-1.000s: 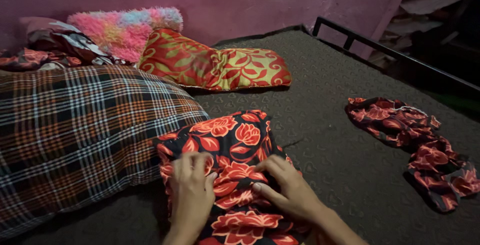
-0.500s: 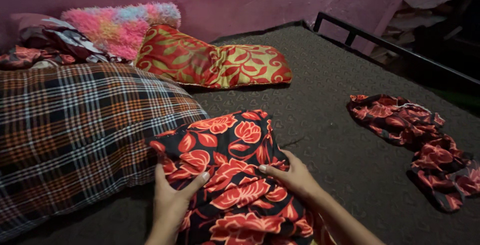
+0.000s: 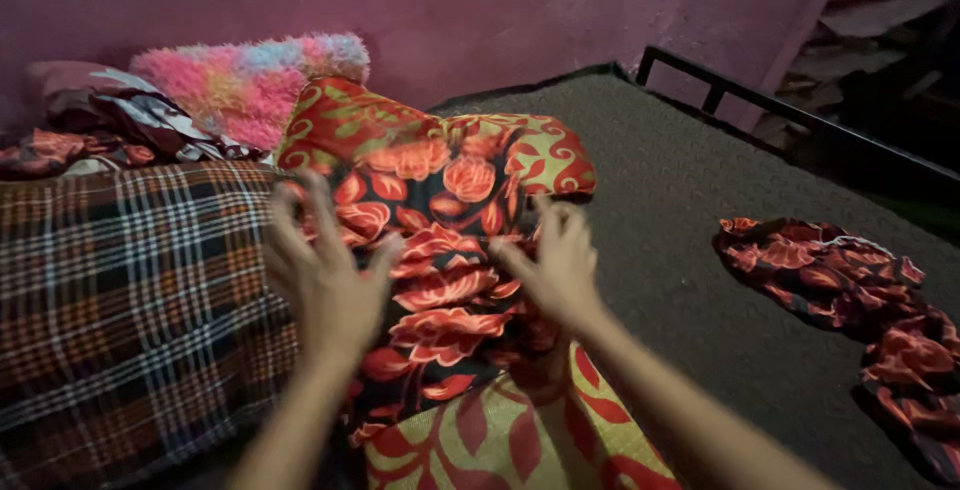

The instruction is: The person places a floral-patterned pillowcase over a pillow on a bed. They align the corners, tuck the pillow inside, and smooth the fabric to fit the case. The person then moves the finished pillow aside and repeats the process with a second pillow.

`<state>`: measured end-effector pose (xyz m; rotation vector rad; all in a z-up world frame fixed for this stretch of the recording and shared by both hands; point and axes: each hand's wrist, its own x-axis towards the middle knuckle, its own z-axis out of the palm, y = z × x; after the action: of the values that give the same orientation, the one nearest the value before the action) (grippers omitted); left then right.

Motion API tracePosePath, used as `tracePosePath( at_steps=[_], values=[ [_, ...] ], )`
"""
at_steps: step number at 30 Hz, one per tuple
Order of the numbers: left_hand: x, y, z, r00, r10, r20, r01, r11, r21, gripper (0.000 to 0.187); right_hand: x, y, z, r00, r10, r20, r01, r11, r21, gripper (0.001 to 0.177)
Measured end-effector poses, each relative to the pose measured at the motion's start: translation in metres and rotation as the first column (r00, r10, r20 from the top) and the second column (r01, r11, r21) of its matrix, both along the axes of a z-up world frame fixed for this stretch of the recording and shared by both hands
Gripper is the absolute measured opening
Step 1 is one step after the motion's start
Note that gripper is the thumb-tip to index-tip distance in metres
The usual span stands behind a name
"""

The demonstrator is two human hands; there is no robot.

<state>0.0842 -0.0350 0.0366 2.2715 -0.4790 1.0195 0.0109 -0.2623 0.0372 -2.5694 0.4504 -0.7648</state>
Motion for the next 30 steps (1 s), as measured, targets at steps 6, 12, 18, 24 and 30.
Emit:
tracePosePath(
  at_steps=[6,12,18,24,30],
  values=[
    [-0.071,-0.004,-0.097,0.960,-0.173,-0.219,0.220,0.951,0.218,0.109,-0.039,0.035,-0.102,0.994,0.105,0.011,-0.105,0.994,-0.018,0.064],
    [-0.084,0.020,-0.102,0.922,-0.336,-0.193,0.364,0.922,0.133,0.114,-0.049,0.028,-0.099,0.983,0.162,-0.086,-0.160,0.987,0.035,0.066],
    [-0.108,0.025,-0.123,0.914,-0.258,-0.314,0.233,0.966,-0.113,0.072,-0.081,0.034,-0.093,0.969,0.180,-0.171,-0.188,0.981,-0.035,0.066],
    [-0.110,0.031,-0.150,0.828,-0.269,-0.491,0.082,0.926,-0.369,0.029,-0.130,0.061,-0.075,0.957,0.168,-0.238,-0.181,0.983,-0.033,0.071],
    [-0.113,0.042,-0.168,0.850,-0.195,-0.489,-0.075,0.875,-0.478,0.023,-0.156,0.112,-0.070,0.924,0.208,-0.320,-0.252,0.962,-0.103,0.090]
  ],
)
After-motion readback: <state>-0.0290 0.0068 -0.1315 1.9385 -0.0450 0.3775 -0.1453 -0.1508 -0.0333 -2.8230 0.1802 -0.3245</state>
